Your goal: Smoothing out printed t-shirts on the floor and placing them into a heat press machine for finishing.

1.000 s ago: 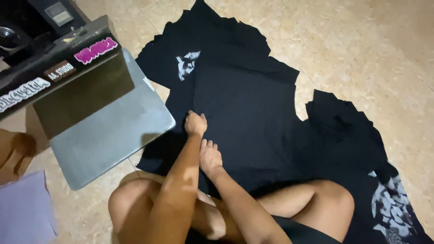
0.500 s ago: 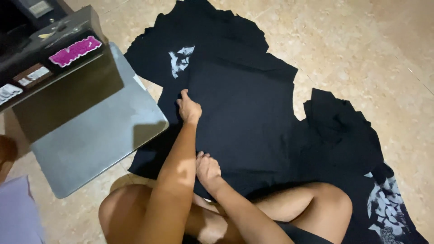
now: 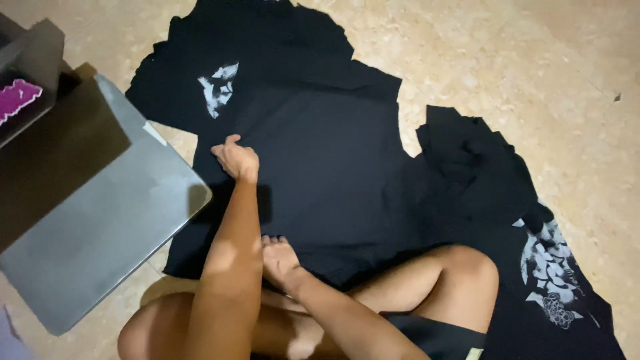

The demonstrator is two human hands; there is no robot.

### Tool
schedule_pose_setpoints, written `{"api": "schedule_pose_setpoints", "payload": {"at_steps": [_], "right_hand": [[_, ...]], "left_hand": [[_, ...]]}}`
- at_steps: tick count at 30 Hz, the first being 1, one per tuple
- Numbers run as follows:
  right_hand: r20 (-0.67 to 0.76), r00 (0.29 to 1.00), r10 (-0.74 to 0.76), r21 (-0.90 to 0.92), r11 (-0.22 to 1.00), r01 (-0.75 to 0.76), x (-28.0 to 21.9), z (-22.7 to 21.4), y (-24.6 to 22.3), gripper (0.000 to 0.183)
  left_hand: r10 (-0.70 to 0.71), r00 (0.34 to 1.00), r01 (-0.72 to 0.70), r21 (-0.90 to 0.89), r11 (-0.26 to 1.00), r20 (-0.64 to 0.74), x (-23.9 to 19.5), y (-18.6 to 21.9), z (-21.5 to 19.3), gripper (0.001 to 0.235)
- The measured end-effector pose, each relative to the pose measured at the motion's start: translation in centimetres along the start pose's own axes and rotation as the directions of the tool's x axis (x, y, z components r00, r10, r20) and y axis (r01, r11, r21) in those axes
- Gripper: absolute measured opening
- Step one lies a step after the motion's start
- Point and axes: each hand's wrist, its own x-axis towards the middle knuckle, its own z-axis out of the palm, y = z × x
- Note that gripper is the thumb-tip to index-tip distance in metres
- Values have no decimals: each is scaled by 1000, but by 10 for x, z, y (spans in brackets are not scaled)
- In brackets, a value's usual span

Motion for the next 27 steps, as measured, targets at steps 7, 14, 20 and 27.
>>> {"api": "schedule_pose_setpoints", "payload": {"at_steps": [7, 14, 20, 27], "right_hand": [[-165, 985, -47, 36, 998, 54, 9, -11, -8, 17], [-467, 882, -64, -266, 961, -71, 10, -22, -12, 22], [-331, 930, -158, -262, 963, 70, -1, 11, 42, 34], [-151, 939, -310, -157, 945, 287, -30, 126, 74, 50]], "left_hand": [[251, 942, -243, 64, 968, -223, -5, 4, 2, 27], [323, 907, -216, 359, 908, -270, -41, 31, -21, 43], [326, 941, -245, 474, 846, -95, -42, 32, -28, 96], [742, 657, -713, 426, 557, 129, -54, 35, -3, 74]]}}
